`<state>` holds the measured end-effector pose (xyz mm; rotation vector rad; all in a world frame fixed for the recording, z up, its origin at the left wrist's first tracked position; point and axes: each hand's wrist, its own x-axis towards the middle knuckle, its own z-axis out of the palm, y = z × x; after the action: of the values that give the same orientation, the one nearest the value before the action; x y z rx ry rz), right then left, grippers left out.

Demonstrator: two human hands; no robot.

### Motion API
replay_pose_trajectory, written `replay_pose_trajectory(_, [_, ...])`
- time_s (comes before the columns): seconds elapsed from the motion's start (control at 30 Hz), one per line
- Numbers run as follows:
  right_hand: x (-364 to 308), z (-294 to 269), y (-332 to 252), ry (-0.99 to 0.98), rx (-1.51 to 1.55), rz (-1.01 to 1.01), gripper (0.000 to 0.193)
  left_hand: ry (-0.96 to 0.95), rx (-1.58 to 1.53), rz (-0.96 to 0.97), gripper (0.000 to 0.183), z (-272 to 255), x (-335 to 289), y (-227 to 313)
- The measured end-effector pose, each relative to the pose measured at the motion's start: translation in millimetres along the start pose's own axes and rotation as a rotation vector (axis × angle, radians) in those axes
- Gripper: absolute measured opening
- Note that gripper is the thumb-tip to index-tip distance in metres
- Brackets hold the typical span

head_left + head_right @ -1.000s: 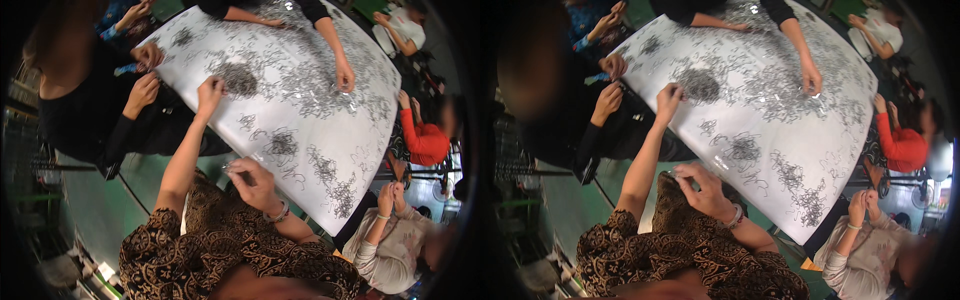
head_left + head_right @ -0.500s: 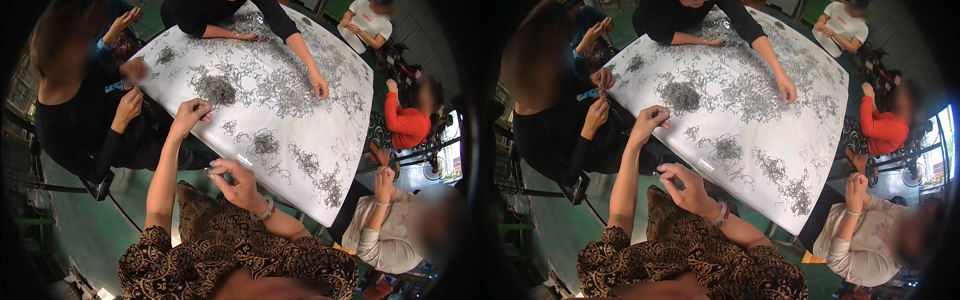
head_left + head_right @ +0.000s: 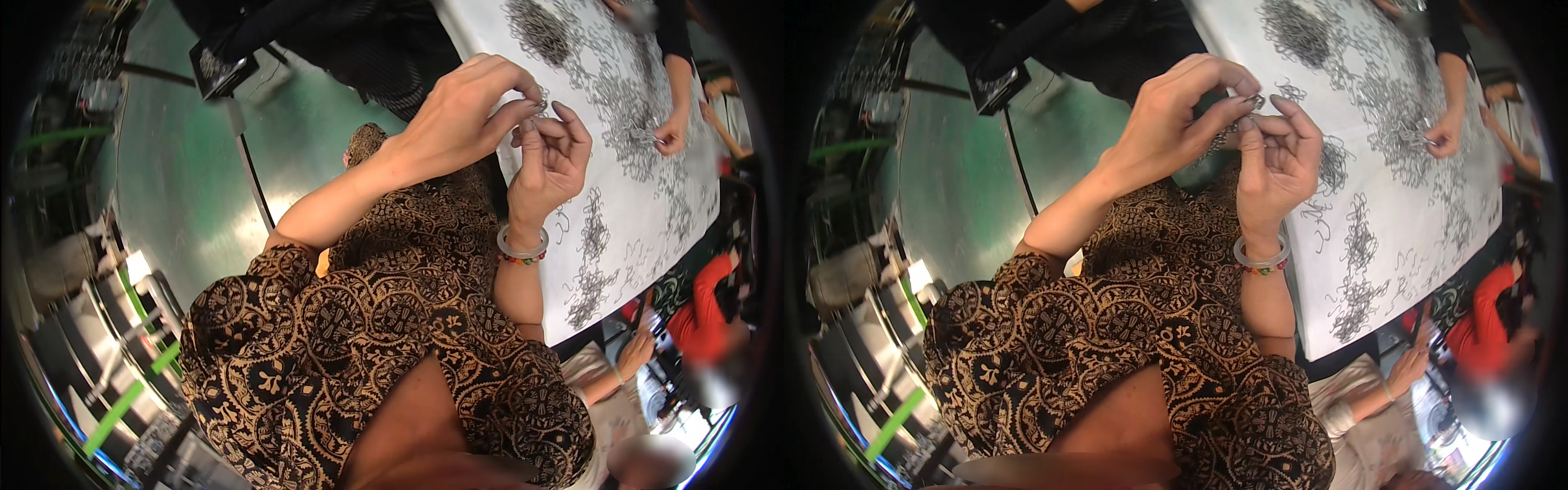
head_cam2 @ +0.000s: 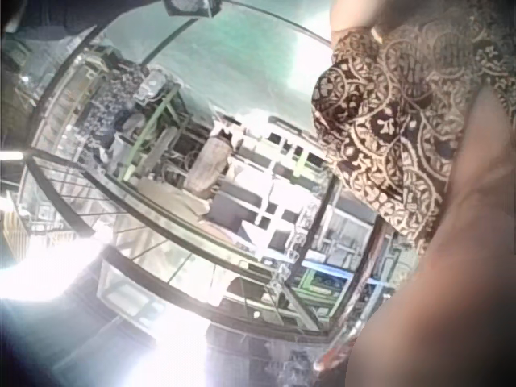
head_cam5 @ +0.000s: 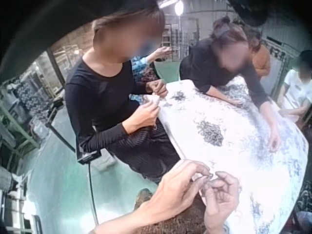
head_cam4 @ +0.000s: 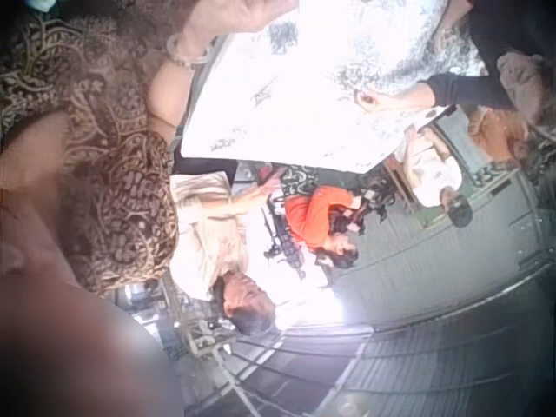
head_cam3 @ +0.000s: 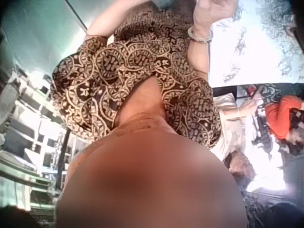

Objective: The person sits at a table with several others and repeatedly picks up small metal paperclips, linking them together by hand to form chains. The person occasionally lifts the assembled chain to check its length before continuing to add more clips.

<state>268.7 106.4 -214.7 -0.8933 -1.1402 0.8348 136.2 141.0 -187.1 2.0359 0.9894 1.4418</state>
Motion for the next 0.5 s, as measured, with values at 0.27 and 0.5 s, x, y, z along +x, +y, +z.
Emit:
replay_pose_trajectory(0.27, [29.7,14.6,7.1,-0.148,-0.13,-0.18,0.041,0.224,-0.309,-0.197,0.014,-16.3,15.9,-8.0])
replay_pose_trajectory(0.5, [78.0,-43.6,-18.2,0.099,-0.346,-0.289,0.023,0.266,-0.78,-0.059,0.013,-82.4,58.6,-1.7])
